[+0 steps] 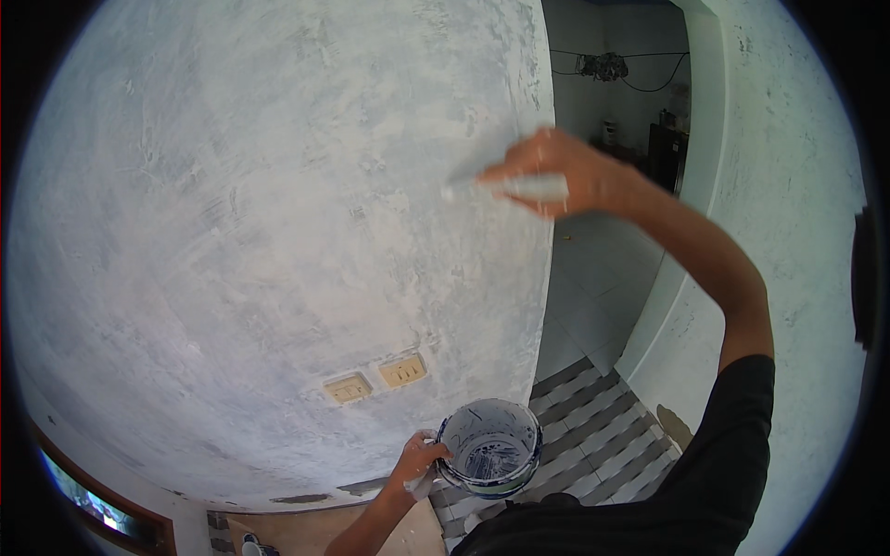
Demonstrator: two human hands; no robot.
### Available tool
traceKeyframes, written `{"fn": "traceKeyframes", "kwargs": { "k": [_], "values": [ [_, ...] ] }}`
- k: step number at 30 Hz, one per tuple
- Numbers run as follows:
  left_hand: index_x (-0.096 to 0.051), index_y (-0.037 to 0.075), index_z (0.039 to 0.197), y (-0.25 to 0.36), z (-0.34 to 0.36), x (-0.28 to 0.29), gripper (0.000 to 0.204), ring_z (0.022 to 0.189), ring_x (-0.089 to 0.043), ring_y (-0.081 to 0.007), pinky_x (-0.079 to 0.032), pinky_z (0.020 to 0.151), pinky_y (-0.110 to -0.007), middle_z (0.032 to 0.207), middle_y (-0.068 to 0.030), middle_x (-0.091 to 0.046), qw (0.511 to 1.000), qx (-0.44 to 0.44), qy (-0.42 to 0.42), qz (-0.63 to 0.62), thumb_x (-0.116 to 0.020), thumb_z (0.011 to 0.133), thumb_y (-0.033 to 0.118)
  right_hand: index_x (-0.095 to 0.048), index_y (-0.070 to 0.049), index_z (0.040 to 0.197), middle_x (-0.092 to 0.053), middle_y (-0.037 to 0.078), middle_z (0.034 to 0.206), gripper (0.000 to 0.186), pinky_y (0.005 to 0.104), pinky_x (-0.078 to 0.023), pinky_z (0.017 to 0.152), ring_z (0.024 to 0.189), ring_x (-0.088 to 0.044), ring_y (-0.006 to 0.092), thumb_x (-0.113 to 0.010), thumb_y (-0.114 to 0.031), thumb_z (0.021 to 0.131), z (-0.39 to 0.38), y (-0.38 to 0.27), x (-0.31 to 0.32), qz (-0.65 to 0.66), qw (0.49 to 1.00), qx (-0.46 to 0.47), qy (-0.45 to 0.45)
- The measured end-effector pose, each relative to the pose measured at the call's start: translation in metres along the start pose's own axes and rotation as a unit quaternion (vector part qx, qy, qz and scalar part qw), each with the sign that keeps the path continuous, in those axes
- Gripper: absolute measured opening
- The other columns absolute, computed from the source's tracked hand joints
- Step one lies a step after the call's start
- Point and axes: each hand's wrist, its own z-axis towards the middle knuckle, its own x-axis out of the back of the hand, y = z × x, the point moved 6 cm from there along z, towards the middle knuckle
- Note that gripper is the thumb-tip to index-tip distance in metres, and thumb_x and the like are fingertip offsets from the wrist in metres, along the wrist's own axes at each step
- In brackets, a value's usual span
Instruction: Applying plaster or putty to a wall using a scraper and a brush.
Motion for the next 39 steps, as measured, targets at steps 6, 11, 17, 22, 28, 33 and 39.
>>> {"fn": "traceKeyframes", "kwargs": {
  "k": [6, 11, 17, 22, 28, 33, 39],
  "values": [
    [-0.045, 0.0, 0.104, 0.0, -0.007, 0.003, 0.037, 0.073, -0.062, -0.0226, -0.052, 0.064, -0.037, 0.084, -0.0131, -0.06, 1.0, 0.004, 0.017, 0.019, -0.06, 0.07, -0.003, -0.067, -0.011, 0.111, -0.069, 0.01, 0.101, 0.03, 0.0346, -0.052, 0.077, 0.087, -0.065, 0.024, -0.066, -0.025, 0.085, 0.08, 0.035, 0.111, -0.087, 0.991, -0.068, 0.078],
    [-0.047, 0.0, 0.103, 0.007, -0.016, -0.009, 0.037, 0.072, -0.061, -0.022, -0.051, 0.064, -0.034, 0.084, -0.0121, -0.059, 1.0, -0.018, 0.016, -0.001, -0.061, 0.069, -0.002, -0.068, -0.007, 0.109, -0.068, 0.013, 0.099, 0.029, 0.0385, -0.048, 0.074, 0.08, -0.061, 0.0228, -0.066, -0.02, 0.083, 0.132, 0.083, 0.215, -0.324, 0.916, -0.063, 0.228],
    [-0.047, -0.001, 0.103, 0.004, -0.013, -0.001, 0.036, 0.071, -0.06, -0.0213, -0.051, 0.063, -0.034, 0.083, -0.0121, -0.059, 0.999, -0.003, 0.025, 0.025, -0.061, 0.07, -0.001, -0.066, -0.008, 0.114, -0.068, 0.014, 0.098, 0.04, 0.0373, -0.049, 0.065, 0.076, -0.062, 0.0233, -0.073, -0.017, 0.076, 0.138, 0.072, 0.217, -0.255, 0.936, -0.083, 0.226],
    [-0.048, -0.001, 0.102, 0.004, -0.02, -0.001, 0.034, 0.071, -0.06, -0.0215, -0.051, 0.065, -0.033, 0.084, -0.0122, -0.059, 0.999, 0.003, 0.037, 0.012, -0.061, 0.07, -0.001, -0.07, -0.008, 0.104, -0.069, 0.015, 0.094, 0.035, 0.0373, -0.052, 0.067, 0.079, -0.066, 0.0279, -0.075, -0.02, 0.072, 0.098, 0.052, 0.125, -0.268, 0.882, 0.08, 0.378],
    [-0.048, 0.0, 0.101, 0.002, -0.024, 0.001, 0.033, 0.074, -0.061, -0.0219, -0.05, 0.069, -0.035, 0.086, -0.0128, -0.06, 0.999, 0.014, 0.034, -0.005, -0.061, 0.071, -0.002, -0.066, -0.013, 0.116, -0.066, 0.008, 0.113, 0.034, 0.0357, -0.054, 0.089, 0.107, -0.063, 0.0231, -0.07, -0.018, 0.082, 0.036, 0.01, 0.026, -0.278, 0.915, -0.001, 0.294],
    [-0.045, 0.004, 0.101, 0.0, -0.015, 0.004, 0.038, 0.069, -0.062, -0.023, -0.054, 0.058, -0.04, 0.08, -0.0112, -0.06, 0.999, 0.012, 0.019, -0.028, -0.063, 0.069, -0.005, -0.068, -0.006, 0.109, -0.066, 0.009, 0.113, 0.031, 0.0372, -0.052, 0.092, 0.108, -0.062, 0.0259, -0.071, -0.013, 0.078, -0.008, -0.031, -0.054, -0.213, 0.947, -0.013, 0.239],
    [-0.045, 0.004, 0.101, -0.005, -0.008, 0.007, 0.037, 0.065, -0.061, -0.0208, -0.052, 0.055, -0.036, 0.08, -0.0096, -0.06, 0.999, 0.039, 0.005, -0.004, -0.063, 0.07, -0.003, -0.068, -0.006, 0.108, -0.067, 0.007, 0.112, 0.031, 0.0368, -0.052, 0.093, 0.107, -0.062, 0.0244, -0.071, -0.013, 0.077, -0.039, -0.048, -0.115, -0.145, 0.967, -0.041, 0.206]
  ]
}}
